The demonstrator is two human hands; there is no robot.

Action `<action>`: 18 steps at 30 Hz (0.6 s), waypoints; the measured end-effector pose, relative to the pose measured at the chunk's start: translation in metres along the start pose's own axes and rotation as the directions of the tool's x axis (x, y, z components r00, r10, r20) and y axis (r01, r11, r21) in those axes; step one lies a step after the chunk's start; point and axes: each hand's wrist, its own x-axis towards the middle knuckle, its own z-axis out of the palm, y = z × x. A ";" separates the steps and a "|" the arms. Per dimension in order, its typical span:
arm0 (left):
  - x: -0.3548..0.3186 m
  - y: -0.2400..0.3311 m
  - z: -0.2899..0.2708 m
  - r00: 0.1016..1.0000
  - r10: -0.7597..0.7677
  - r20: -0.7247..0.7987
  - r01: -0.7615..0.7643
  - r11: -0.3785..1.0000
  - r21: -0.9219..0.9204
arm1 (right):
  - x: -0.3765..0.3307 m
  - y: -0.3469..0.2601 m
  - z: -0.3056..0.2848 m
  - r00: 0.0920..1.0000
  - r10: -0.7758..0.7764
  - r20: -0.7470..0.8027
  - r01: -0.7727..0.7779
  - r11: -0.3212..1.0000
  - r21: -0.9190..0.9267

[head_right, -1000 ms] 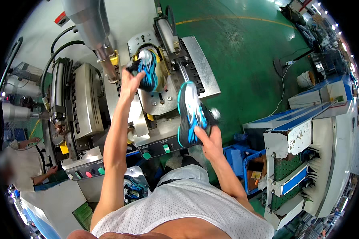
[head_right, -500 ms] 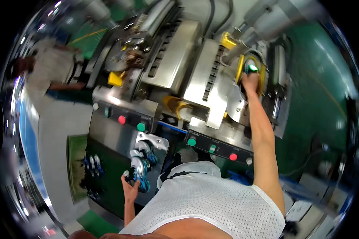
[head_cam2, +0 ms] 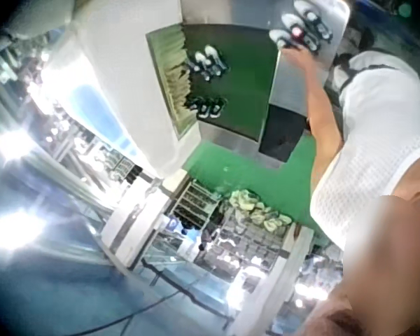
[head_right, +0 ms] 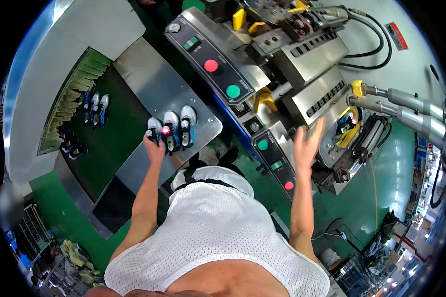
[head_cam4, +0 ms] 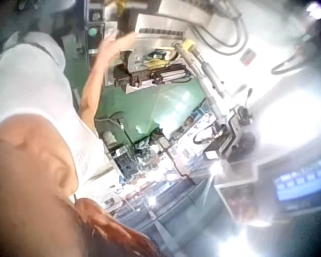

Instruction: The person repeatedly picks up blue and white sneakers from a metal table and places them into a machine with yellow clamps. After the machine processes the shoes, the person removes them and places them into a blue plastic bin. The cycle of picking, processing, and binning continues throughout the clip.

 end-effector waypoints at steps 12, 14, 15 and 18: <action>0.030 -0.044 -0.031 0.897 0.276 0.346 -0.160 0.931 -0.327 | -0.103 -0.030 0.100 0.896 0.054 0.441 0.123 0.924 -0.363; 0.066 -0.063 -0.066 0.844 0.332 0.422 -0.186 0.918 -0.350 | -0.125 -0.047 0.092 0.935 -0.018 0.355 0.117 0.959 -0.258; 0.102 -0.068 -0.084 0.812 0.426 0.398 -0.300 0.891 -0.341 | -0.138 -0.059 0.088 0.943 -0.017 0.332 0.104 0.964 -0.246; 0.213 -0.097 -0.133 0.922 0.361 0.138 -0.354 0.932 -0.074 | -0.191 -0.074 0.091 0.912 0.206 0.355 -0.099 0.950 -0.296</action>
